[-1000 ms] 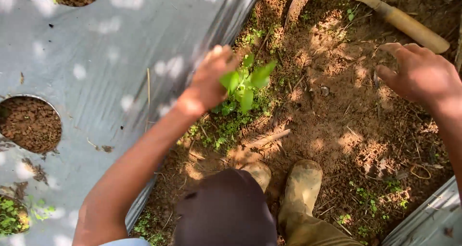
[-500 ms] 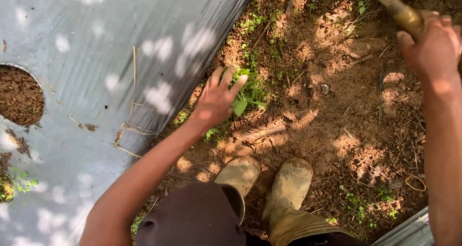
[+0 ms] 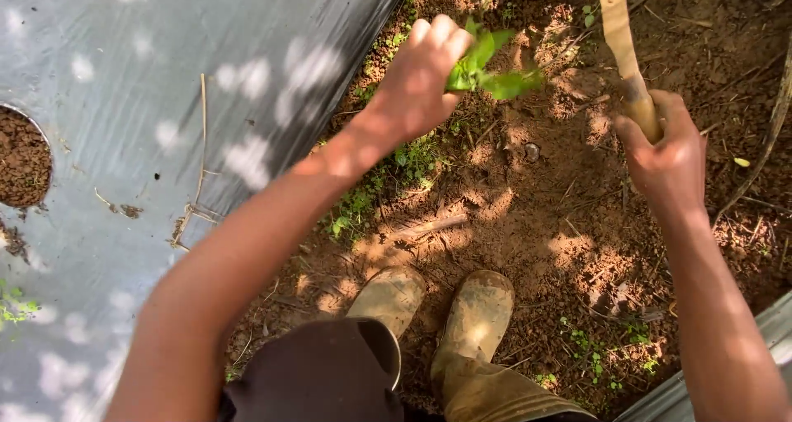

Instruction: The person weeds around young plants growing through a plastic mulch sheet. They pull weeds by hand from the planting holes and use a hoe to clear weeds from the soil beside the sheet, gathering the removed vegetation into a pile.

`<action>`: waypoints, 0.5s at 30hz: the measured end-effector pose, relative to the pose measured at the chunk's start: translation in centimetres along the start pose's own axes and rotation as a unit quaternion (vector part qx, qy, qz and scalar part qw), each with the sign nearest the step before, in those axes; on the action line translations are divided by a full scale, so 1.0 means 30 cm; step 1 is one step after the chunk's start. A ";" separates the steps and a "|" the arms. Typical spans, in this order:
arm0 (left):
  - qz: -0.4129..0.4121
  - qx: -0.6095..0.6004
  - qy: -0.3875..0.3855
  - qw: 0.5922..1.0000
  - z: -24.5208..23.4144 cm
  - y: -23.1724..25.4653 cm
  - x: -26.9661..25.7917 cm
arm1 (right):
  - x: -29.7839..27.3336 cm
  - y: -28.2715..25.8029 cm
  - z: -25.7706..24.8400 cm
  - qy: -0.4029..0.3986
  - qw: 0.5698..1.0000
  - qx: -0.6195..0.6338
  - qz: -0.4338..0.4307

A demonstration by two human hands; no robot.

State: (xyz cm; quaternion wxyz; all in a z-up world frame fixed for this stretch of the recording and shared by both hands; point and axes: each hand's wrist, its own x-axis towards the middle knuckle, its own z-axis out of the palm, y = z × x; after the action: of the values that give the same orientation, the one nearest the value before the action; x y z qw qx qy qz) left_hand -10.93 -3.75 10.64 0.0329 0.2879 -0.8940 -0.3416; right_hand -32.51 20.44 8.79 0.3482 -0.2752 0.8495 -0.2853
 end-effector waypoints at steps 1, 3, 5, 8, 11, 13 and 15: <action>-0.199 -0.015 -0.186 0.962 -0.072 0.076 0.009 | -0.005 0.014 0.003 0.000 0.999 0.048 0.006; -0.102 0.143 -0.281 0.943 -0.042 0.019 -0.007 | -0.010 0.004 0.009 -0.010 0.999 0.044 0.021; -0.008 0.294 -0.366 0.883 -0.039 -0.042 -0.051 | -0.008 -0.003 0.031 -0.024 0.998 0.040 0.035; 0.060 0.323 -0.354 0.875 -0.096 -0.087 -0.156 | 0.001 -0.009 0.075 -0.043 0.997 0.057 0.003; -0.074 0.231 -0.315 0.918 -0.184 -0.063 -0.253 | 0.011 -0.045 0.104 -0.053 0.997 0.034 0.036; -0.198 0.292 -0.386 0.852 -0.197 -0.069 -0.310 | 0.011 -0.077 0.115 -0.114 0.992 0.018 0.048; -0.151 0.356 -0.469 0.794 -0.185 -0.058 -0.355 | 0.005 -0.168 0.114 -0.128 0.989 -0.033 0.069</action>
State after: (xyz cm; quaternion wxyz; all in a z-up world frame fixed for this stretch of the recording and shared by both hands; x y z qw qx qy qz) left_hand 0.20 -2.37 15.25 -0.5471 0.2149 -0.8036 -0.0932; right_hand -28.68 15.89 10.08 0.4636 -0.2618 0.8238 -0.1947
